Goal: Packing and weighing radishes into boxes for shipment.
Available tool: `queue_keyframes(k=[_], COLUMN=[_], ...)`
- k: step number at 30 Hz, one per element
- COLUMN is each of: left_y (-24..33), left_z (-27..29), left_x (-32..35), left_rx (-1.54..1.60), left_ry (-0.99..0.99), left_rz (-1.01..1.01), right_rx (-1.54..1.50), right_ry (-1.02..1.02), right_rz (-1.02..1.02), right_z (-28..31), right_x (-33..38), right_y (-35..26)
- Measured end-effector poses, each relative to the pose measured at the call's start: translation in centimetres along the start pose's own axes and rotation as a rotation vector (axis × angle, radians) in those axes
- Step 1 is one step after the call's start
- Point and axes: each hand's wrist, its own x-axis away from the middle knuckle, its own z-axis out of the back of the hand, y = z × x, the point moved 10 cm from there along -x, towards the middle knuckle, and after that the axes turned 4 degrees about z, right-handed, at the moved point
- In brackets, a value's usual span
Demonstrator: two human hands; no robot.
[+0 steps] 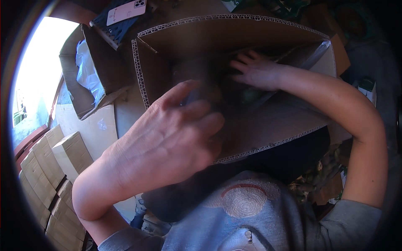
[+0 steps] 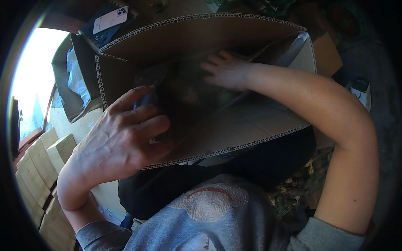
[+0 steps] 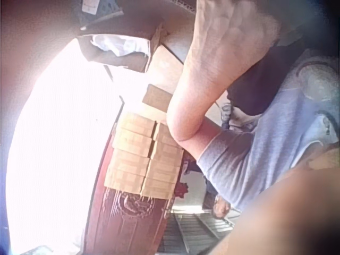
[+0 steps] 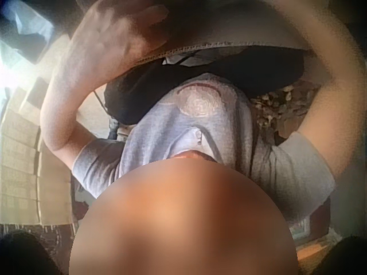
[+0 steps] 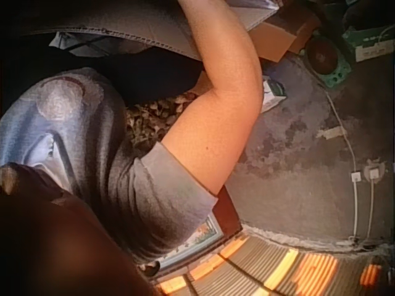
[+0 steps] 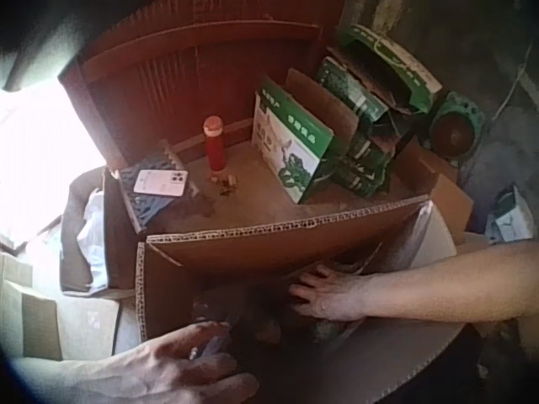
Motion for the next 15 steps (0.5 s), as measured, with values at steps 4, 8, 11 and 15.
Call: queue_keyframes(k=[4,8,11,15], left_y=[-0.1,0.3,0.8,1.3], left_z=[0.1,0.4,0.1,0.5], left_x=[0.2,0.6,0.8,1.5], left_rx=[0.02,0.025,-0.01,-0.057], left_ry=[0.055,0.061,0.051,0.06], left_rz=[0.015,0.021,0.011,0.043], right_rx=[-0.045,0.01,0.046,0.087], right_ry=[-0.039,-0.022,0.009,0.099], right_rz=[-0.042,-0.014,0.029,0.065], right_z=[-0.6,-1.4,-1.9,-0.5], right_x=[0.3,0.6,0.9,1.7], right_y=[0.3,-0.2,0.2,-1.0])
